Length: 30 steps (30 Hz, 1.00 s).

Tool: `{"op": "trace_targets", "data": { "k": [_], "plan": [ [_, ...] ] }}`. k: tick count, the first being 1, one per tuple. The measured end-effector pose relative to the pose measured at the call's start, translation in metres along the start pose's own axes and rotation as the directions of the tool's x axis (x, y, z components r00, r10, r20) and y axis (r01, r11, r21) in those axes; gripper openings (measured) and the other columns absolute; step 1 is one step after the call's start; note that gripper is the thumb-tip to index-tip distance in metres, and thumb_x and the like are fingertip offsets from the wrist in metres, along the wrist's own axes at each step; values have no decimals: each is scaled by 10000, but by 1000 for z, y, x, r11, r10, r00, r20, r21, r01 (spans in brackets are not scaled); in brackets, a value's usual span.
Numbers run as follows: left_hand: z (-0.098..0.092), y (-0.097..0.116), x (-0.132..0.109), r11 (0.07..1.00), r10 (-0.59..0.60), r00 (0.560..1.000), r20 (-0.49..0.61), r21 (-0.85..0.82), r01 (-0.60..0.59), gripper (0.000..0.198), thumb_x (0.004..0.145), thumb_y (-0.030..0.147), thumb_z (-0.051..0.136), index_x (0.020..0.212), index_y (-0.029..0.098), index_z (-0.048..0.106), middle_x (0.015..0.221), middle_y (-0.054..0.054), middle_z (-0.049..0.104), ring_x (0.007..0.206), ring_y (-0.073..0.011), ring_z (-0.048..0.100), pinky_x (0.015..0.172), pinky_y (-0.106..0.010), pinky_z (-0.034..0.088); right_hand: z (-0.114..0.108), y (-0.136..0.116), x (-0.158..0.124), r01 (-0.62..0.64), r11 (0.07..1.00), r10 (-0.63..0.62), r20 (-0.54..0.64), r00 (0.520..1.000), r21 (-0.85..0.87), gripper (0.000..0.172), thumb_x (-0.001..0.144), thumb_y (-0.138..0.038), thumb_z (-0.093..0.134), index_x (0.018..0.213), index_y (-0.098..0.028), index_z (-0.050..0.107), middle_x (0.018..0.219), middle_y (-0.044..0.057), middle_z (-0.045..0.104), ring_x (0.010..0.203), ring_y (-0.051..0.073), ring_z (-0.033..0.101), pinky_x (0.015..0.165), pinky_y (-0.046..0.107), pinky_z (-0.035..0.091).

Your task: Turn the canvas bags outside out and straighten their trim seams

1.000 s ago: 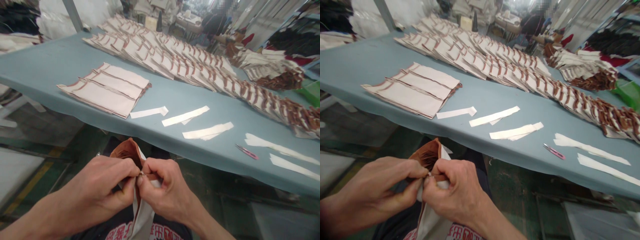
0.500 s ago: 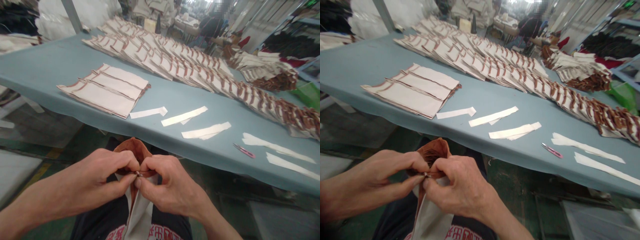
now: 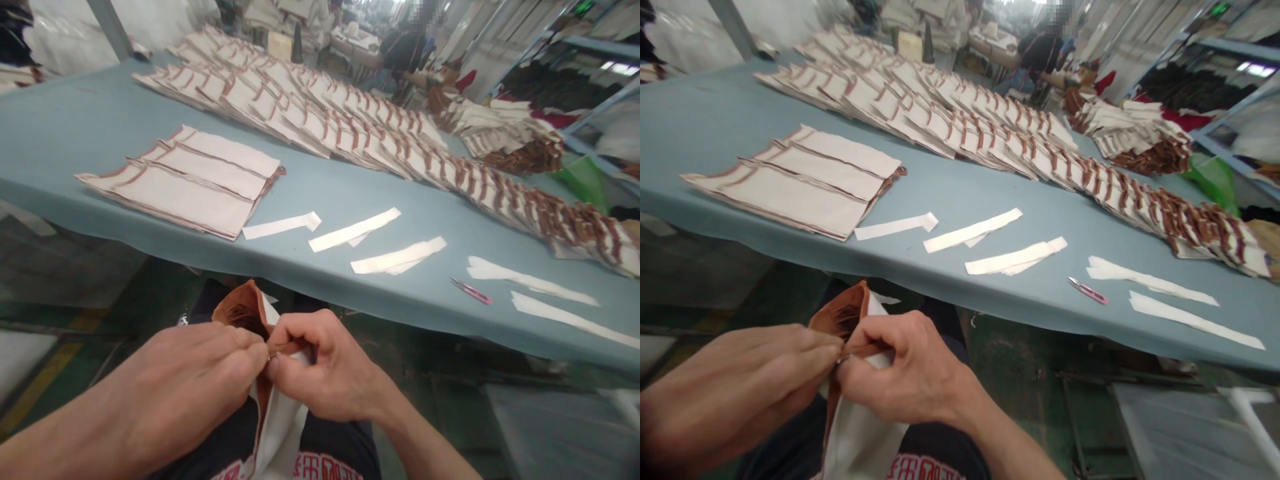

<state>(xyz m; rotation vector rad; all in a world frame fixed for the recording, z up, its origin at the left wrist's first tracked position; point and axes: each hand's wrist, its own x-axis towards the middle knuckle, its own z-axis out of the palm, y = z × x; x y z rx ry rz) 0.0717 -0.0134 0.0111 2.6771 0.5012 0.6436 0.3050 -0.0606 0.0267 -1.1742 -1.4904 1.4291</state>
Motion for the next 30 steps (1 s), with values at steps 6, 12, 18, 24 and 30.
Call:
{"op": "trace_targets", "data": {
  "k": [6,12,18,24,30],
  "plan": [
    [12,-2,-5,985,130,991,36,110,-133,372,1165,65,381,1300,200,700,1051,-75,857,872,-249,806,788,-363,639,-4,22,-4,-217,909,193,103,976,355,426,792,-467,960,739,-214,622,612,-104,442,563,82,311,521,208,302],
    [8,3,8,970,165,986,20,177,-166,446,1099,-25,373,1344,207,665,1063,-40,856,869,-225,808,822,-317,630,0,51,-9,-267,796,248,110,963,543,372,788,-516,886,783,-204,683,651,-46,605,525,97,415,492,217,312],
    [3,15,20,995,-23,997,-71,-95,16,374,1043,32,452,1263,293,606,929,56,825,743,-134,802,674,-200,587,-4,23,-11,-125,925,115,48,992,358,184,814,-327,757,731,-222,631,606,-87,479,553,96,338,521,219,306],
    [-9,12,19,875,-280,958,63,-395,282,224,1106,192,493,1070,291,691,871,85,792,673,-113,708,621,-189,523,-7,8,-17,167,982,-178,-133,975,-90,93,767,-168,592,709,-241,588,640,-68,557,559,108,440,555,249,356],
    [-3,-1,19,964,-93,986,141,-236,125,412,1268,245,389,905,269,581,781,58,676,644,-142,623,624,-277,449,-5,10,-18,206,947,-247,-148,958,-248,86,760,-179,585,713,-251,576,631,-52,567,565,124,456,581,262,407]
  ]
}}
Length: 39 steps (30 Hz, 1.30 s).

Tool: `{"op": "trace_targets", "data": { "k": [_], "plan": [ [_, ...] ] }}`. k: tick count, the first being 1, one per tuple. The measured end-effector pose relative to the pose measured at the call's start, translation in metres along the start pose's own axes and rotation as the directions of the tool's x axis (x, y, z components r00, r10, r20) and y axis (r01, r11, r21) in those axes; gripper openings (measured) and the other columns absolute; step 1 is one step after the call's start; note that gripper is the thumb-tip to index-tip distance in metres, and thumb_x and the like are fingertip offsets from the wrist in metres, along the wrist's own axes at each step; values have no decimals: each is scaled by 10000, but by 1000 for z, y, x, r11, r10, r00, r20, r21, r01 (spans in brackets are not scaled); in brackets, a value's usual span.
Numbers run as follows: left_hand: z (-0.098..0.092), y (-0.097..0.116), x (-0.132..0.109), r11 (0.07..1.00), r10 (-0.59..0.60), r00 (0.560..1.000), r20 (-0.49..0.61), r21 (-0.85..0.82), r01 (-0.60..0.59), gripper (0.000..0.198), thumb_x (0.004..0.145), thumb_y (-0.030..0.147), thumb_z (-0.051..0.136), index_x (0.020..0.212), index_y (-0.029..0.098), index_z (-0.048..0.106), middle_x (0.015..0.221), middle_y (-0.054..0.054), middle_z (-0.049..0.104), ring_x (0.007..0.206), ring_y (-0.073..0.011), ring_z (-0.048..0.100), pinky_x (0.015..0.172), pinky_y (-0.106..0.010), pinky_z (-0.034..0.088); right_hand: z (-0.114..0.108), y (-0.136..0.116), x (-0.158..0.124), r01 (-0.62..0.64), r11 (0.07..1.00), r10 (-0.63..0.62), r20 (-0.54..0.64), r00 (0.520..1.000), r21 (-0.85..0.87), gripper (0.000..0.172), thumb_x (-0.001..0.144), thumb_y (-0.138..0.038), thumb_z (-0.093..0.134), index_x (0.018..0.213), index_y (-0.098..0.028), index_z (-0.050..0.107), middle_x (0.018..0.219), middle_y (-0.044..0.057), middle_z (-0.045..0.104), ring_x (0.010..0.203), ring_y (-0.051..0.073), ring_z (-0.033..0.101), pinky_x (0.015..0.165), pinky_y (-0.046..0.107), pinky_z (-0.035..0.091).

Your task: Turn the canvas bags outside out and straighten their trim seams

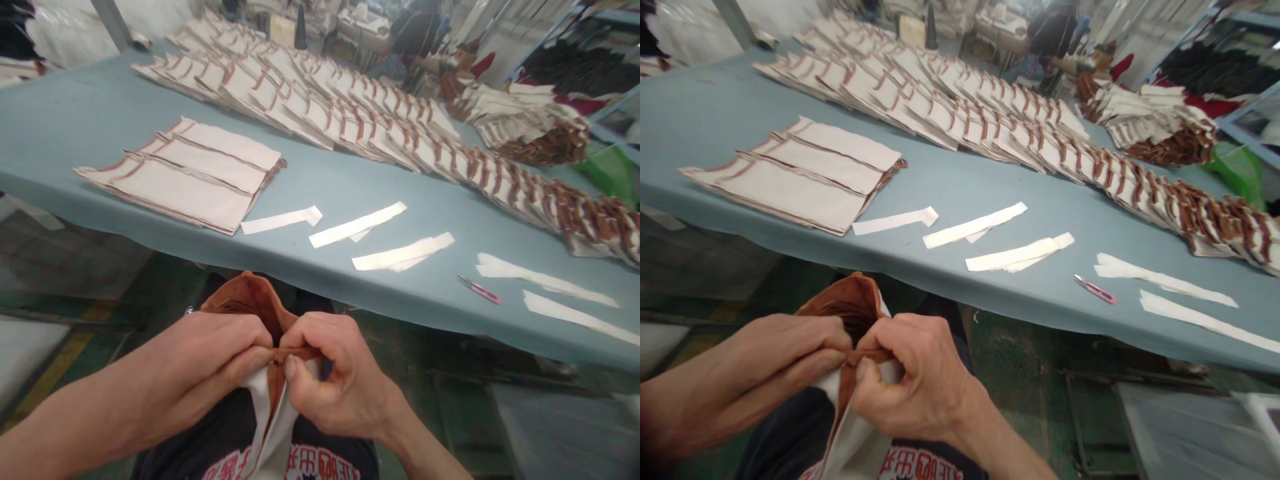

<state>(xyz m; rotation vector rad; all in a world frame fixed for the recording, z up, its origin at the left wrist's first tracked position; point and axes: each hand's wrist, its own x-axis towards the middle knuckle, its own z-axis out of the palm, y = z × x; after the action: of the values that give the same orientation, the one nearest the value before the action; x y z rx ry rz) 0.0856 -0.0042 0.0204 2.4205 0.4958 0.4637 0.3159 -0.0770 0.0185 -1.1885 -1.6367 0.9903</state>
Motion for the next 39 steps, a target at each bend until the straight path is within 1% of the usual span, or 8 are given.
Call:
{"op": "trace_targets", "data": {
  "k": [3,6,12,18,25,30,33,39],
  "plan": [
    [9,-7,2,961,207,966,-155,216,-171,417,1282,233,372,885,278,495,703,53,587,561,-167,503,569,-354,346,2,0,3,-176,967,163,86,983,186,108,798,-208,607,719,-257,552,604,-80,478,543,113,393,524,240,348],
    [14,-16,3,956,251,943,-219,208,-206,396,1301,273,346,929,279,481,713,54,596,558,-166,482,572,-351,340,6,4,5,-241,921,211,127,969,305,129,831,-238,630,733,-259,548,594,-99,407,528,107,351,503,238,309],
    [3,-16,5,986,164,982,-90,33,-162,446,1318,382,311,956,262,544,761,58,623,596,-146,537,593,-310,388,6,15,4,62,990,-66,23,998,130,112,835,-168,613,754,-246,607,675,-58,587,619,129,519,646,265,433],
    [-16,3,12,998,14,999,40,-66,-12,497,1297,390,402,868,252,611,782,54,680,658,-131,618,627,-267,436,-12,8,4,210,977,-205,113,972,-28,144,1012,-162,659,895,-229,709,761,-23,733,688,140,624,698,274,477],
    [-24,8,22,943,-143,962,234,-264,204,253,981,147,648,757,239,578,681,91,589,618,-105,548,567,-239,368,-20,-10,1,363,894,-318,200,927,-262,163,1044,-95,632,978,-222,709,847,25,826,711,165,677,680,308,492],
    [-3,15,16,993,-43,998,-39,-107,39,212,818,71,487,724,233,387,629,104,470,557,-82,408,554,-277,279,-20,-12,-5,295,927,-243,228,943,-231,141,973,-142,614,1005,-225,725,884,28,837,746,183,723,719,321,522],
    [10,17,12,1000,13,987,-160,-18,-16,233,858,65,440,739,243,350,627,98,432,551,-88,385,558,-303,261,-15,-7,-2,272,936,-228,203,952,-224,243,1105,-235,567,882,-233,663,790,9,763,694,166,665,677,309,482],
    [23,23,11,936,-180,966,-186,-335,110,271,908,165,445,735,267,263,612,98,284,517,-93,297,488,-246,257,13,28,8,374,898,-383,5,924,-231,632,1303,-532,347,754,-252,488,633,-41,554,589,135,484,597,315,366]
  ]
}}
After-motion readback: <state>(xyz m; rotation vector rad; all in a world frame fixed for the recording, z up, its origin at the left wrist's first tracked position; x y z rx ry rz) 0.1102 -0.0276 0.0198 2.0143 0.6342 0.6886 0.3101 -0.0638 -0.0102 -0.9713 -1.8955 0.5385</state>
